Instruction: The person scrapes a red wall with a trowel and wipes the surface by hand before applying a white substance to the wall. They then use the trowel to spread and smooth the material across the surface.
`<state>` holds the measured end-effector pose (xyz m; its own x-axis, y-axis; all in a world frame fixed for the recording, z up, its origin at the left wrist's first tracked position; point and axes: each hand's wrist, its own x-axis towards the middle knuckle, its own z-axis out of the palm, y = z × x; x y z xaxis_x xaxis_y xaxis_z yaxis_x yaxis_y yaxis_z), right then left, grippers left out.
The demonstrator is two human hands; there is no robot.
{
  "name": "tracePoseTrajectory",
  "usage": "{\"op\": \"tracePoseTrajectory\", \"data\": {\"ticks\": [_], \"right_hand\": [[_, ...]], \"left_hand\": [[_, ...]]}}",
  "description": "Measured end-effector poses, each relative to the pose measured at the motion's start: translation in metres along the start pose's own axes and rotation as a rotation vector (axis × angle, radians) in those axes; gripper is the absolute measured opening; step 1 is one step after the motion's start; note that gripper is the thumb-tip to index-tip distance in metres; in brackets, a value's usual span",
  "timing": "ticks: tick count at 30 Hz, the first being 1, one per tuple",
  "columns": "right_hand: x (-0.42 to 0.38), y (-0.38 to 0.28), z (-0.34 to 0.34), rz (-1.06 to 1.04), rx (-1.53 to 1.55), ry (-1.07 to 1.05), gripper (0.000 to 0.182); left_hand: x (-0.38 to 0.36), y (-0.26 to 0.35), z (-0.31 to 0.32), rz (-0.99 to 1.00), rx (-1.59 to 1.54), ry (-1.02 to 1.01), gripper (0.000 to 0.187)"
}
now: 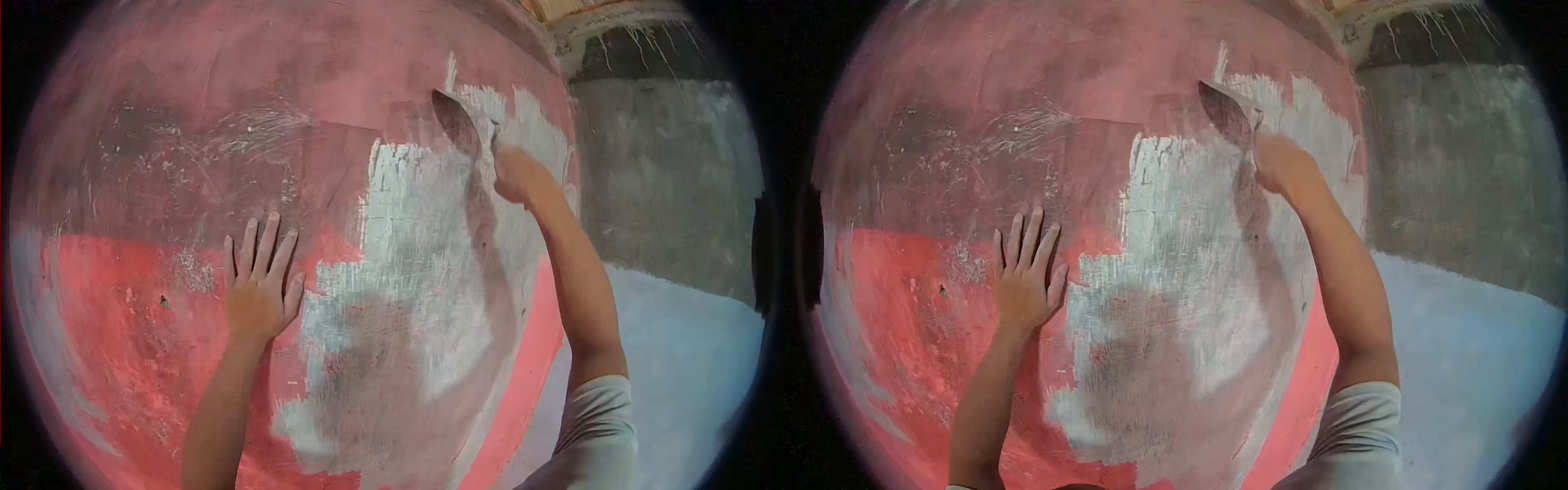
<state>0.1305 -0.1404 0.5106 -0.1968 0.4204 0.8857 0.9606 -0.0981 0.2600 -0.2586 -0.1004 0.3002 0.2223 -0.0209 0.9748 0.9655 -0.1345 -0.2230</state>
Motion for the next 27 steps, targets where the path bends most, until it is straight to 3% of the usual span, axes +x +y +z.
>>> {"op": "tracePoseTrajectory", "data": {"ticks": [1,6,9,12,15,18,21,24,27], "right_hand": [[0.019,0.015,-0.002,-0.081,-0.054,-0.022,0.034],[0.060,-0.005,-0.075,0.131,0.101,-0.176,0.026],[0.055,0.029,-0.003,-0.092,0.049,0.029,0.023],[0.008,0.035,0.044,-0.171,0.089,0.386,0.017],[0.035,0.026,-0.020,0.029,0.302,-0.036,0.013],[0.066,0.011,-0.065,0.128,0.084,-0.225,0.026],[0.052,0.018,-0.038,-0.070,-0.044,-0.076,0.026],[0.018,0.032,0.009,-0.041,-0.079,0.073,0.023],[0.032,0.025,0.008,-0.092,-0.102,0.087,0.021]], "left_hand": [[0.000,0.002,-0.001,0.005,0.000,-0.012,0.057],[0.002,0.006,-0.004,0.023,0.028,0.004,0.055],[0.012,0.004,-0.006,0.036,-0.054,0.053,0.050],[0.038,-0.002,-0.009,0.015,-0.069,0.090,0.051],[0.069,0.005,0.004,-0.114,0.037,0.183,0.056],[0.079,0.012,0.018,-0.210,0.124,0.211,0.059],[0.073,0.010,0.021,-0.227,0.169,0.199,0.062],[0.072,0.008,0.020,-0.226,0.164,0.204,0.062],[0.070,0.007,0.023,-0.219,0.181,0.200,0.063]]}}
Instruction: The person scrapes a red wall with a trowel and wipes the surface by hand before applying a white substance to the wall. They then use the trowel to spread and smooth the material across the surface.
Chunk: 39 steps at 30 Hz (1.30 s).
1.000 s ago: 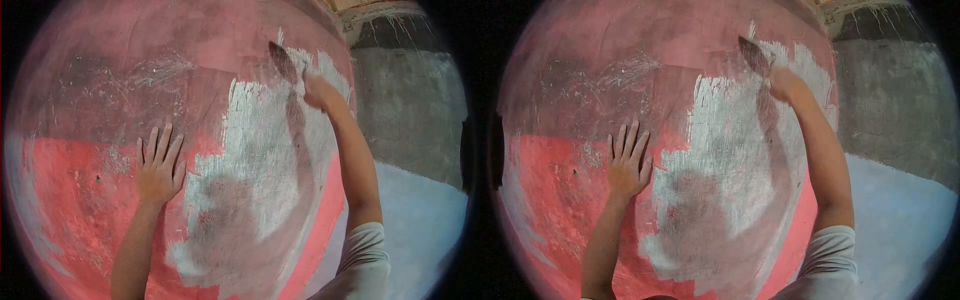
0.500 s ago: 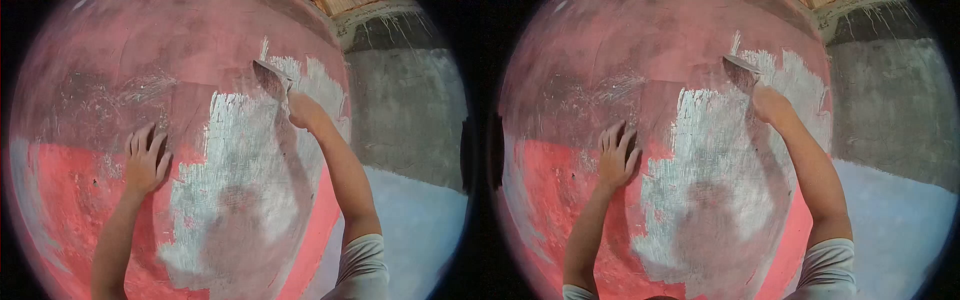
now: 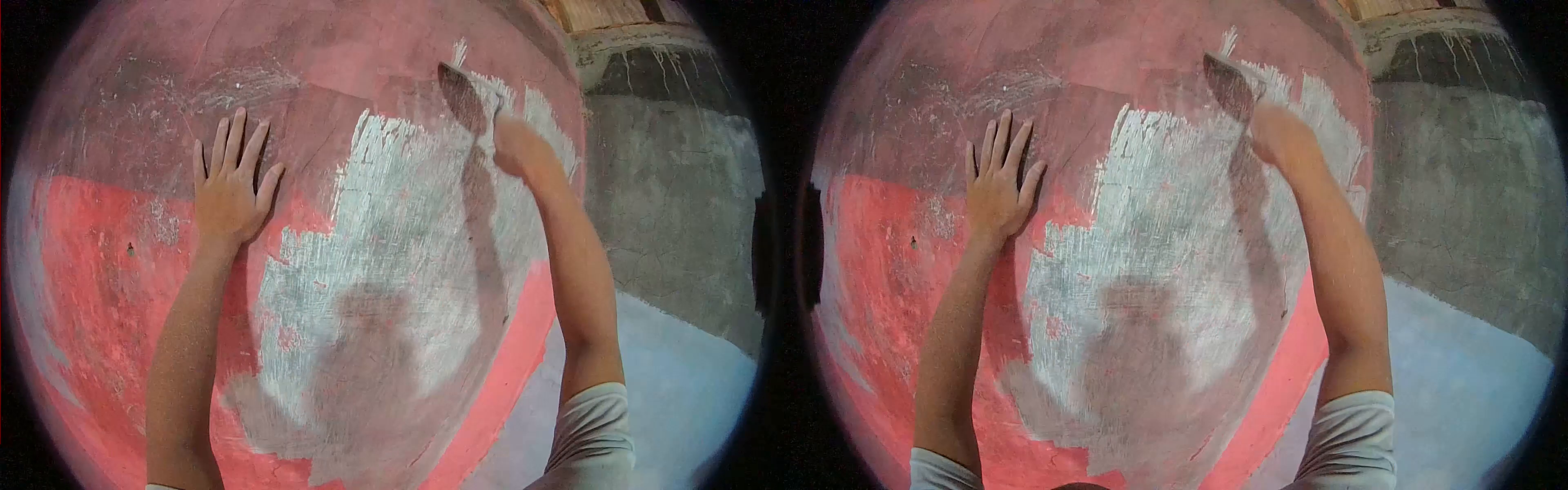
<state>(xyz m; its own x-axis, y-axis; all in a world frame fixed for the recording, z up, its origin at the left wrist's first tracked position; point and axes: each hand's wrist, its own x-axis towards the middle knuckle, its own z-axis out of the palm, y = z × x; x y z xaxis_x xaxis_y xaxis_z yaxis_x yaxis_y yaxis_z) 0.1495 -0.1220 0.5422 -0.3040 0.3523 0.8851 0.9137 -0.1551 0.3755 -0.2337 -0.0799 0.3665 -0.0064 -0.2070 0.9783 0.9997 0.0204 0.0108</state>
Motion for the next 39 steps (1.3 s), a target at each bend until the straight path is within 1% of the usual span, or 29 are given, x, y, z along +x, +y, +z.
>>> {"op": "tracePoseTrajectory", "data": {"ticks": [1,4,7,9,11,13,16,19,21,24,26,27,28,31,34,37,38,39], "right_hand": [[0.011,0.002,-0.011,-0.017,-0.012,-0.009,0.020],[0.045,-0.009,-0.049,0.299,0.263,-0.294,0.019],[0.015,-0.013,-0.033,0.174,0.292,-0.132,0.019],[-0.022,-0.006,0.008,0.069,0.238,0.012,0.029],[-0.019,0.012,0.035,-0.027,0.206,0.130,0.036],[0.010,0.033,0.048,-0.098,0.207,0.201,0.038],[0.041,0.006,-0.033,0.237,0.374,-0.261,0.035],[0.027,-0.004,-0.030,0.155,0.267,-0.208,0.042],[-0.015,0.001,-0.009,0.106,0.289,-0.118,0.040],[-0.018,0.004,0.015,0.017,0.257,0.026,0.039],[-0.005,0.002,0.007,0.107,0.264,-0.046,0.038],[0.028,-0.006,-0.022,0.212,0.287,-0.149,0.037],[0.047,-0.013,-0.035,0.310,0.306,-0.258,0.037],[0.034,-0.023,-0.032,0.083,0.112,-0.185,0.034],[-0.015,-0.005,0.036,-0.012,0.040,0.145,0.021],[-0.023,0.002,0.052,-0.065,0.040,0.265,0.026],[-0.011,-0.001,0.036,0.006,0.083,0.113,0.026],[0.012,-0.010,0.001,0.072,0.123,-0.041,0.027]], "left_hand": [[0.000,0.000,-0.002,0.004,-0.004,0.004,0.063],[0.000,0.001,0.000,-0.002,-0.010,-0.003,0.062],[-0.001,-0.001,-0.001,0.008,0.010,-0.024,0.062],[-0.001,0.000,-0.002,0.003,0.009,-0.018,0.062],[0.001,-0.001,-0.003,-0.005,0.020,-0.033,0.062],[-0.001,-0.002,-0.002,0.005,0.017,-0.049,0.062],[-0.002,-0.001,-0.001,0.015,-0.001,-0.043,0.062],[-0.003,-0.001,-0.002,0.017,-0.011,-0.043,0.062],[-0.002,-0.003,-0.003,0.015,-0.033,-0.038,0.062],[-0.003,-0.006,-0.002,0.018,-0.033,-0.041,0.061],[-0.002,-0.007,-0.001,0.026,-0.034,-0.035,0.061],[-0.001,-0.008,0.000,0.028,-0.043,-0.024,0.060],[-0.004,-0.007,0.001,0.023,-0.049,-0.020,0.060],[-0.003,-0.008,0.004,0.017,-0.013,-0.018,0.061],[-0.004,-0.007,0.001,0.022,-0.032,-0.027,0.061],[-0.007,-0.008,0.001,0.019,-0.025,-0.024,0.061],[-0.005,-0.008,0.002,0.023,-0.017,-0.016,0.061],[-0.005,-0.008,0.004,0.027,-0.011,-0.009,0.061]]}}
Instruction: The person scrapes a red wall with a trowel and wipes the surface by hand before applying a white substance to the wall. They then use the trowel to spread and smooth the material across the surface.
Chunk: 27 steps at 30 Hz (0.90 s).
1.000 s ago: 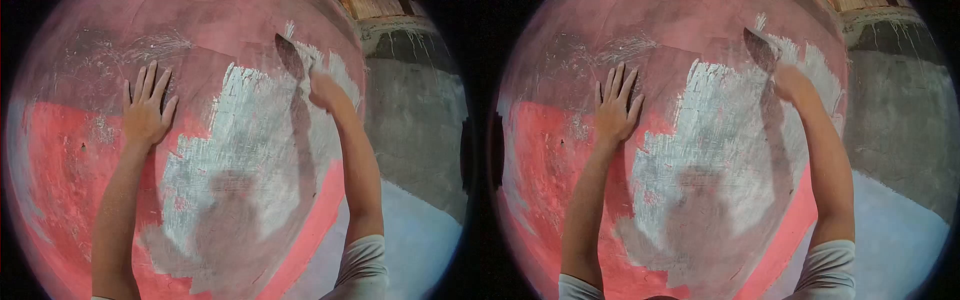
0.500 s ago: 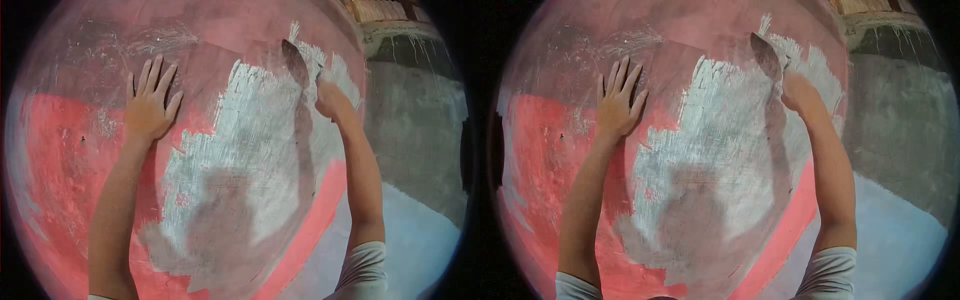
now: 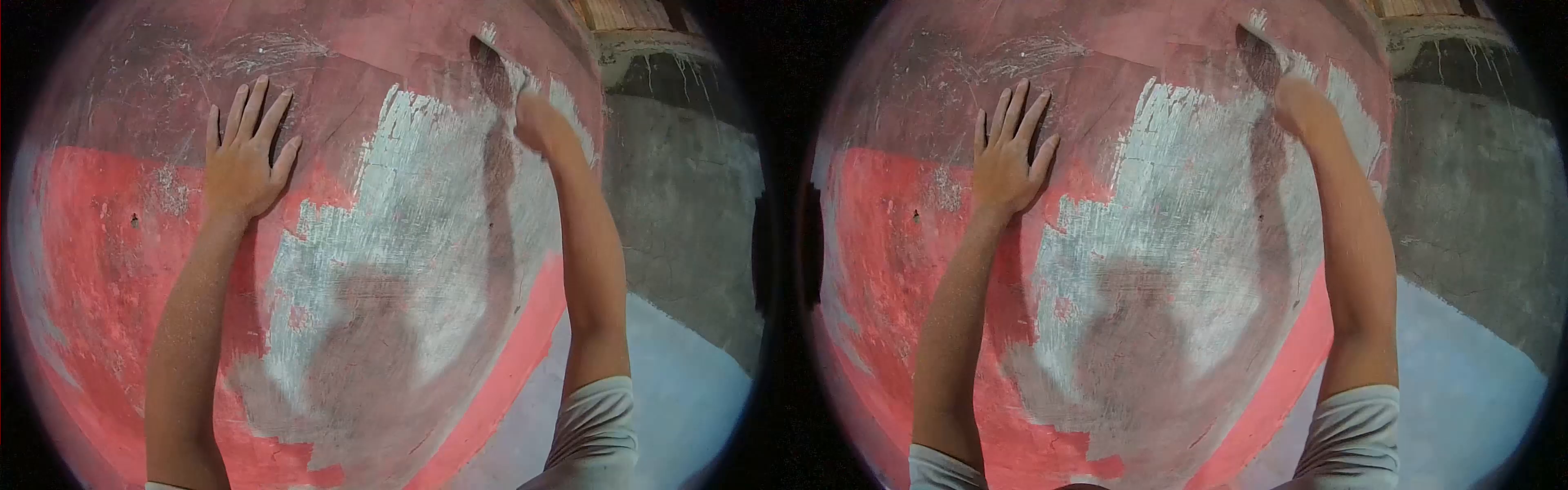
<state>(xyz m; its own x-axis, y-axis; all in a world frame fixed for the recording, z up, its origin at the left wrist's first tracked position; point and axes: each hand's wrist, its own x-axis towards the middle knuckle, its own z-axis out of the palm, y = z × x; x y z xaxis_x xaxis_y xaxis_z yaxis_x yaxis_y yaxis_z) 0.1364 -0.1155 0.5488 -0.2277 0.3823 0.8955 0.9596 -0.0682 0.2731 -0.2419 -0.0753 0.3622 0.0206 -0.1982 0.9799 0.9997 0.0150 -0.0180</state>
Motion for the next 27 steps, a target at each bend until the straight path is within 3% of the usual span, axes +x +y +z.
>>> {"op": "tracePoseTrajectory", "data": {"ticks": [4,7,10,13,16,19,21,23,27], "right_hand": [[0.024,-0.025,-0.046,0.139,-0.051,-0.239,0.027],[-0.015,0.006,0.000,-0.133,-0.149,0.104,0.016],[-0.033,0.017,0.035,-0.077,-0.118,0.269,0.018],[0.004,-0.005,-0.027,0.003,-0.142,-0.019,0.020],[0.038,-0.018,-0.045,0.147,-0.096,-0.143,0.023],[0.026,0.014,0.006,-0.068,-0.239,0.137,0.026],[-0.032,-0.024,-0.013,-0.036,-0.268,0.103,0.028],[-0.043,-0.024,0.009,-0.008,-0.169,0.140,0.029],[0.036,-0.009,-0.015,0.060,-0.161,0.018,0.032]], "left_hand": [[0.000,0.001,-0.004,0.010,-0.052,0.007,0.061],[0.000,-0.001,-0.003,0.016,-0.035,-0.001,0.061],[0.000,-0.003,-0.004,0.015,-0.050,0.020,0.061],[-0.001,-0.002,0.001,0.022,-0.048,0.024,0.060],[0.000,-0.003,0.000,0.026,-0.056,0.035,0.059],[-0.001,-0.004,0.001,0.022,-0.066,0.042,0.059],[0.001,-0.004,-0.002,0.017,-0.062,0.032,0.060],[-0.003,-0.003,-0.002,0.018,-0.061,0.019,0.060],[-0.003,-0.002,0.002,0.012,-0.041,0.016,0.060]]}}
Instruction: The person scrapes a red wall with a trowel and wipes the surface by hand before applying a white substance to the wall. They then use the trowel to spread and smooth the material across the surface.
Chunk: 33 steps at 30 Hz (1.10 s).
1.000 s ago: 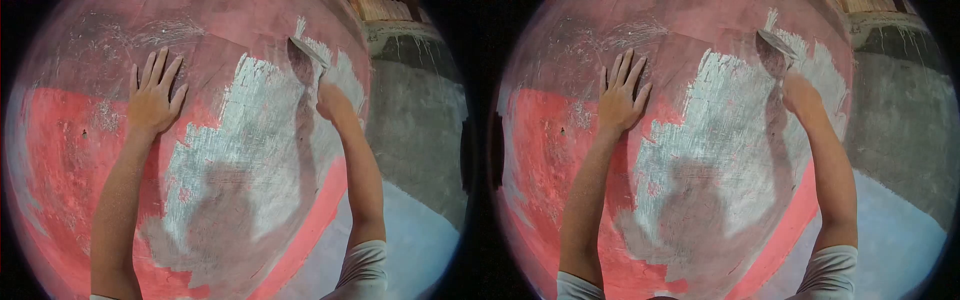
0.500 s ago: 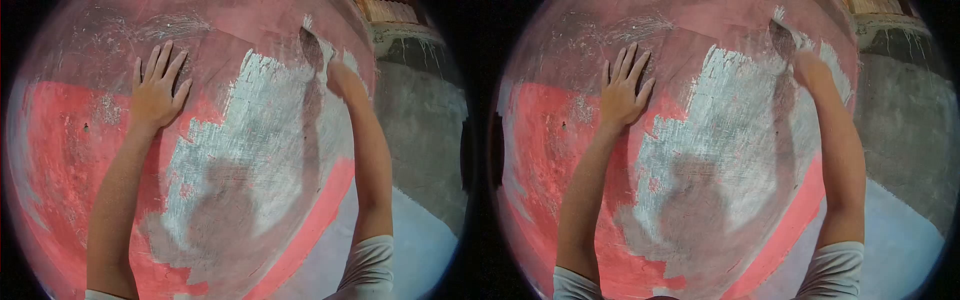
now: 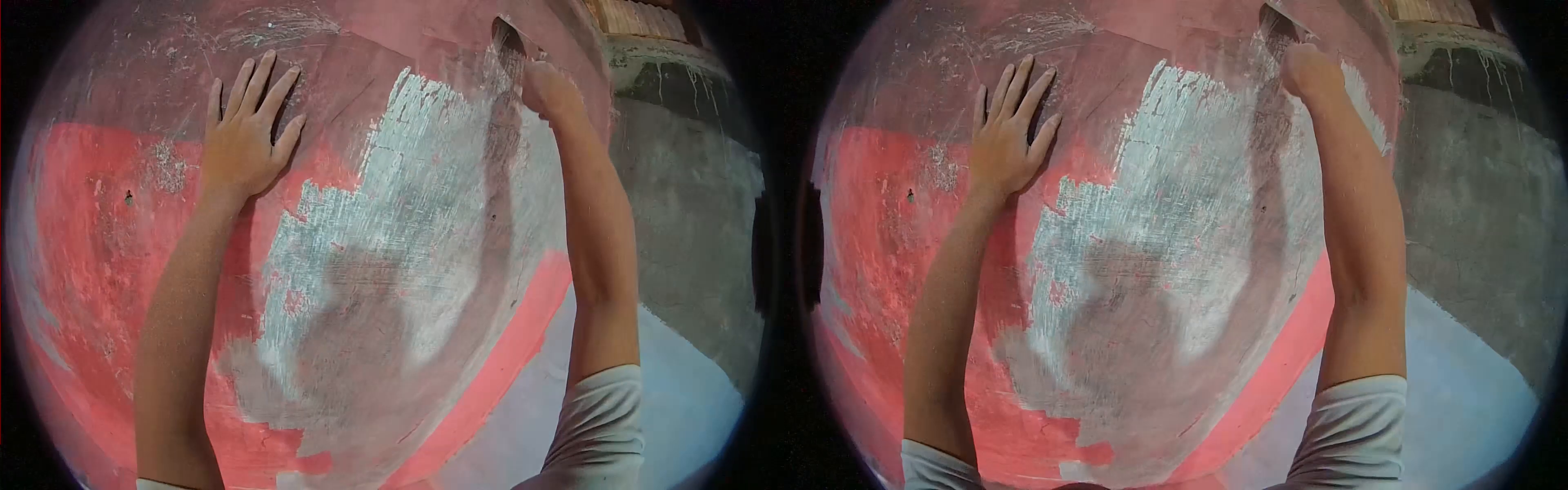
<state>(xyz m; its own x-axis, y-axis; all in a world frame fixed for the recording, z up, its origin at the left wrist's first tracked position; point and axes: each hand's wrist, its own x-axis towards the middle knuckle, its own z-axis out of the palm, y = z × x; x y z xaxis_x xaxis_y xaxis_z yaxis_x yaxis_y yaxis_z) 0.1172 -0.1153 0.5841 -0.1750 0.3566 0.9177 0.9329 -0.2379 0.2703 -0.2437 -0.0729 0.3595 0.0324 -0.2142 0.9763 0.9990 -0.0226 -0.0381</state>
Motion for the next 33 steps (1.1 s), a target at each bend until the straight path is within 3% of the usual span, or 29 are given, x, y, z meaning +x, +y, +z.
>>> {"op": "tracePoseTrajectory", "data": {"ticks": [3,6,11,16,17,22,27,30,33], "right_hand": [[-0.008,0.001,0.009,-0.086,-0.097,0.135,0.032],[-0.070,0.004,0.032,-0.124,-0.035,0.207,0.030],[-0.021,0.020,0.030,-0.136,0.003,0.207,0.029],[0.036,0.031,0.036,-0.015,0.074,0.231,0.032],[0.033,0.036,0.032,-0.191,-0.130,0.145,0.033],[-0.042,0.035,0.052,-0.007,0.460,0.355,0.032],[-0.119,0.000,0.053,0.104,0.453,0.222,0.028],[-0.054,0.013,0.049,-0.021,0.470,0.315,0.027],[-0.013,0.008,0.022,-0.034,0.443,0.239,0.029]], "left_hand": [[0.001,-0.003,0.003,0.008,0.012,0.015,0.061],[0.002,-0.002,0.001,-0.007,0.015,0.001,0.060],[0.003,0.002,-0.004,0.003,0.009,0.009,0.060],[0.005,0.005,-0.009,0.001,-0.003,-0.013,0.060],[0.006,0.007,-0.012,0.002,-0.011,-0.015,0.061],[0.008,0.010,-0.020,0.005,-0.030,-0.042,0.063],[0.007,0.009,-0.021,0.021,-0.028,-0.047,0.064],[0.007,0.009,-0.021,0.022,-0.007,-0.058,0.065],[0.008,0.009,-0.020,0.026,-0.008,-0.061,0.064]]}}
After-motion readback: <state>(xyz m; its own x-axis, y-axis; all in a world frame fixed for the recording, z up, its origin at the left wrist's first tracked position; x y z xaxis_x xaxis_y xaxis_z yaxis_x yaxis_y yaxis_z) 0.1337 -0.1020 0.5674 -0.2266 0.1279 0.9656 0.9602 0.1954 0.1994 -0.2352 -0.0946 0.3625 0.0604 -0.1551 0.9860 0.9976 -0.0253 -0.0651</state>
